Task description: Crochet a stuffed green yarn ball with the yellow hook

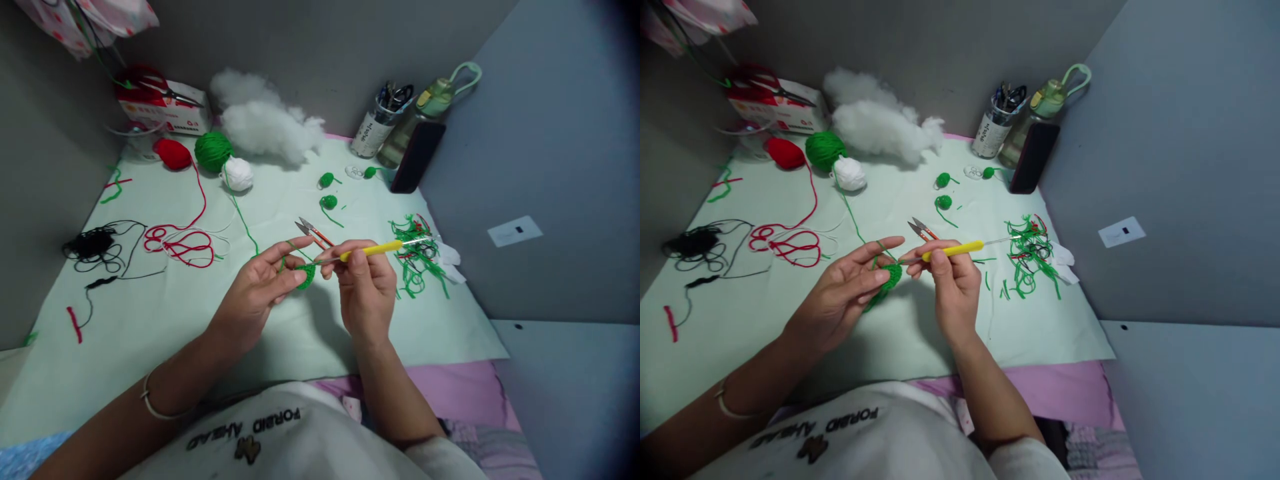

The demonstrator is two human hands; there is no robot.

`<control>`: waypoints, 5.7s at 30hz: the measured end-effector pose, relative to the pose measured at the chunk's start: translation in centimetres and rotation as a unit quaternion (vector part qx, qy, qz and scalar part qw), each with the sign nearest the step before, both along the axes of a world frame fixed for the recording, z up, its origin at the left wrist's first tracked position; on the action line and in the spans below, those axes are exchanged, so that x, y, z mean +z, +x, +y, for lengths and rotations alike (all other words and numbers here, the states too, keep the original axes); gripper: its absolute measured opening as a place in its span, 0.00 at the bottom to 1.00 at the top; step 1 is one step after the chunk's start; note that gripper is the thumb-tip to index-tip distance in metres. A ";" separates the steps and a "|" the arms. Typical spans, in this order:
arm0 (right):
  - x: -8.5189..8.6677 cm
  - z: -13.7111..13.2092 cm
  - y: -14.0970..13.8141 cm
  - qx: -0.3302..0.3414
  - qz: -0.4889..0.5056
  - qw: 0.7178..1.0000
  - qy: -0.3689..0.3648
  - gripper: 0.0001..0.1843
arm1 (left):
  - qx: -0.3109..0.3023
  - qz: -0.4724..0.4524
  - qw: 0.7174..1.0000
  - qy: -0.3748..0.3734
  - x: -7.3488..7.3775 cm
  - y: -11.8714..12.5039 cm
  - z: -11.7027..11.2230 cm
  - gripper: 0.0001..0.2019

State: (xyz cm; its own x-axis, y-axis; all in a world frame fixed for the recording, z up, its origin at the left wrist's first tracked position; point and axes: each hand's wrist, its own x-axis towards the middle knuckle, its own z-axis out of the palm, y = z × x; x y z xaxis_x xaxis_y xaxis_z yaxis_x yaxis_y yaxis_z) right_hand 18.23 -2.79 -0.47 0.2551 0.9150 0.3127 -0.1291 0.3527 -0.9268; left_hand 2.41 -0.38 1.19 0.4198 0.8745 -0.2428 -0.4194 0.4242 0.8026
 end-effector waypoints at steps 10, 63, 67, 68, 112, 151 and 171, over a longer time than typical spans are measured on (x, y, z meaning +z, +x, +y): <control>0.6 -0.7 0.2 -0.023 -0.106 0.993 0.044 0.10 | 0.034 0.043 0.998 0.042 -0.6 -0.3 -0.3 0.17; -0.1 -0.2 -0.4 0.008 0.009 1.000 -0.025 0.10 | 0.013 0.025 0.999 0.019 -0.5 -0.3 -0.2 0.18; -0.4 -0.5 -1.0 -0.050 -0.140 0.988 0.044 0.09 | 0.041 0.001 0.999 0.015 -0.3 0.3 -0.4 0.21; -0.5 -0.6 -1.1 -0.072 -0.205 0.973 0.082 0.09 | 0.040 -0.007 0.999 0.004 -0.2 0.4 -0.5 0.22; -0.1 -1.1 -0.7 -0.121 -0.268 0.943 0.158 0.11 | -0.017 -0.060 0.994 -0.094 0.0 -0.2 0.2 0.20; 0.2 -0.4 -0.6 -0.006 0.022 1.000 -0.007 0.09 | -0.034 -0.075 0.994 -0.070 0.5 -0.3 0.3 0.20; 0.8 -0.5 -0.2 0.027 -0.010 0.999 -0.027 0.11 | 0.013 0.041 0.997 0.056 -0.5 -1.2 -0.1 0.20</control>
State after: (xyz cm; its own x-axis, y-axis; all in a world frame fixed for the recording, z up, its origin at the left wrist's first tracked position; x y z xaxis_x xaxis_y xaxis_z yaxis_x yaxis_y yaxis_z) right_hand 18.02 -3.24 0.30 0.1986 0.9429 0.2675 -0.1285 0.2956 -0.9466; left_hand 1.19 -0.46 0.65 0.3790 0.9086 -0.1757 -0.3594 0.3195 0.8768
